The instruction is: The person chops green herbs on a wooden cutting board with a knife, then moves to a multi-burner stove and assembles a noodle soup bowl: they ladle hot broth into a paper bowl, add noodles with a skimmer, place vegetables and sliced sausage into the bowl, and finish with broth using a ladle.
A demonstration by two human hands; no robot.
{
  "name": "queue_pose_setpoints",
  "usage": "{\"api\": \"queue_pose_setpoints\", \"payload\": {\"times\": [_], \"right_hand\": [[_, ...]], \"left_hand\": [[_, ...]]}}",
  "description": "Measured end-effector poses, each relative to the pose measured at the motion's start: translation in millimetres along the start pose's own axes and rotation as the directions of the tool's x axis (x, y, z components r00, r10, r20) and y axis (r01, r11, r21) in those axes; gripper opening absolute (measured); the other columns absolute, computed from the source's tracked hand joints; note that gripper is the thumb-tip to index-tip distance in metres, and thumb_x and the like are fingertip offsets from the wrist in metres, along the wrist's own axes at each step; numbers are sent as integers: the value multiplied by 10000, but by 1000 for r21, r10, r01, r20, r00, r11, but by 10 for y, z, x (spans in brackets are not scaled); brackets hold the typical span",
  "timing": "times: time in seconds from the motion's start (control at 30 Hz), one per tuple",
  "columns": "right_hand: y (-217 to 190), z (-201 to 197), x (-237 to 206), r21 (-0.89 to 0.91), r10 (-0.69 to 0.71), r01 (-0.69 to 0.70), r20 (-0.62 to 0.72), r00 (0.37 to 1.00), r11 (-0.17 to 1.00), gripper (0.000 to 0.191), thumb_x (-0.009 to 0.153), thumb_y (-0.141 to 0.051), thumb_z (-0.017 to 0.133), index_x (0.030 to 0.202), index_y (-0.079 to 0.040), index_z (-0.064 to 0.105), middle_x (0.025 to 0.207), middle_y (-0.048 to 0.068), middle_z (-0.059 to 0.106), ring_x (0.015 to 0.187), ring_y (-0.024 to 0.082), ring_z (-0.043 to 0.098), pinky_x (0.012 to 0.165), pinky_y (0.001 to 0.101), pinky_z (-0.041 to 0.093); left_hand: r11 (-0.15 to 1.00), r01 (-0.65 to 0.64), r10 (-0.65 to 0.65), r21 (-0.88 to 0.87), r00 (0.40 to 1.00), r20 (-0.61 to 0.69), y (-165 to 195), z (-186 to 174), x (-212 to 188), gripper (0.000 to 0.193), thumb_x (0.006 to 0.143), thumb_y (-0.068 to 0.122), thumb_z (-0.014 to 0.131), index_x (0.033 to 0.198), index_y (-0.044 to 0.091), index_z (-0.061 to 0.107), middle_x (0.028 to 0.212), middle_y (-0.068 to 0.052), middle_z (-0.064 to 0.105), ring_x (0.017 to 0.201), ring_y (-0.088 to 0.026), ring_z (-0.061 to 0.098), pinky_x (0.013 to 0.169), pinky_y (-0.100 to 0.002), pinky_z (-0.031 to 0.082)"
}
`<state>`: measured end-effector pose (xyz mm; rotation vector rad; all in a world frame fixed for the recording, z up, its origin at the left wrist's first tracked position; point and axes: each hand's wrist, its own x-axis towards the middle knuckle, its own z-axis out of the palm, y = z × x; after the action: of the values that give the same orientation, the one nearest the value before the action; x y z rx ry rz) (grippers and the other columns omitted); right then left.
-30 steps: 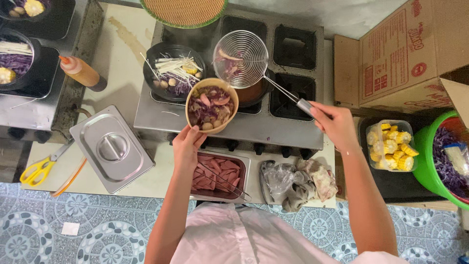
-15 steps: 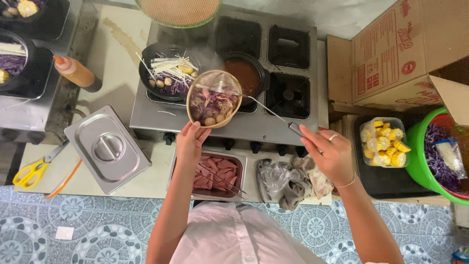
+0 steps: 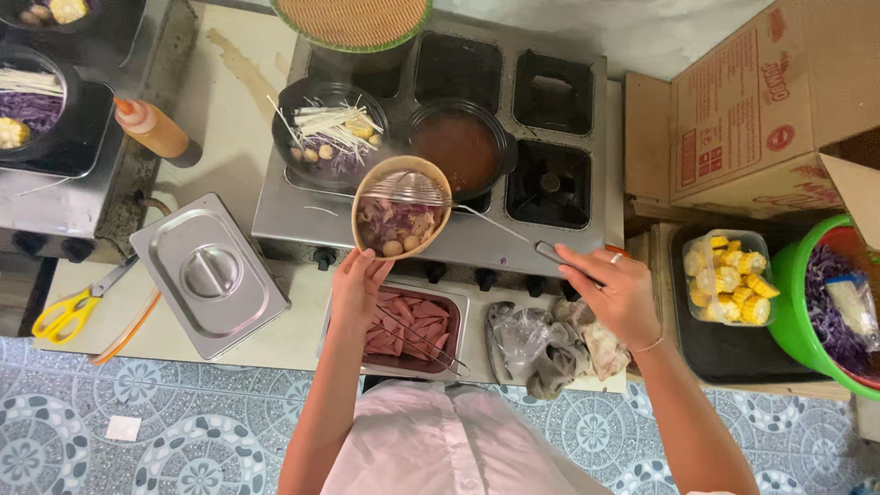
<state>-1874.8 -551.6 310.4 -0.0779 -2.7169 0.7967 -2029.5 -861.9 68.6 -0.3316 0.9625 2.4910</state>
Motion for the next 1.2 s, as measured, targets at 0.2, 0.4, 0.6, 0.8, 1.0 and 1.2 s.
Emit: {"api": "queue_pose_setpoints", "payload": {"times": [0.2,0.4,0.6,0.8,1.0,1.2], "right_hand": [[370,24,227,-82,6,-23,-209,978,996,277,975,-100,777,1249,-75,753,814,110,682,613,178,578,596,290,450],[780,313,806,-589,-378,288,-32,925,755,257,967,-192,756,1218,-139,773,702,75,615,613,267,609,602,383,505],[877,417,1082,-695,-46,132,141,989,707,265,991,-336,683,1166,-178,803,665,94,676,567,290,659,531,408,519],[1050,247,1026,-348,146,-84,157,977,934,270,950,-341,701,1097,-145,815,783,135,748,626,294,684,593,409,535],[1213,856,759,147,463,-494,199,864,857,266,968,-236,708,1170,-81,784,643,62,630,554,100,526,497,284,412],[1358,923,470,601,624,-674,342,702,429,315,962,-169,699,1194,40,738,676,-23,528,549,52,433,447,233,264]], "left_hand": [[1000,10,-10,1,1000,-20,-32,-220,-115,373,967,81,615,1300,-80,574,1207,-150,702,1128,-241,697,1056,-399,542],[999,36,-34,21,995,-94,-220,-415,-244,378,966,75,632,1307,-80,579,1199,-145,690,1094,-252,690,1027,-438,546],[997,70,-66,36,992,-110,-326,-549,-246,411,953,76,624,1338,-62,582,1218,-117,693,1118,-227,685,1047,-410,527],[994,104,-101,11,983,-153,-361,-641,-197,404,964,65,608,1341,-75,560,1222,-136,685,1112,-240,690,1047,-415,545],[995,99,-95,20,985,-143,-387,-643,-133,432,982,139,640,1358,-60,567,1238,-124,682,1114,-224,691,1034,-389,543],[992,108,-100,65,988,-120,-461,-603,-25,435,998,170,642,1356,-68,571,1228,-111,671,1110,-191,664,1053,-371,534]]}}
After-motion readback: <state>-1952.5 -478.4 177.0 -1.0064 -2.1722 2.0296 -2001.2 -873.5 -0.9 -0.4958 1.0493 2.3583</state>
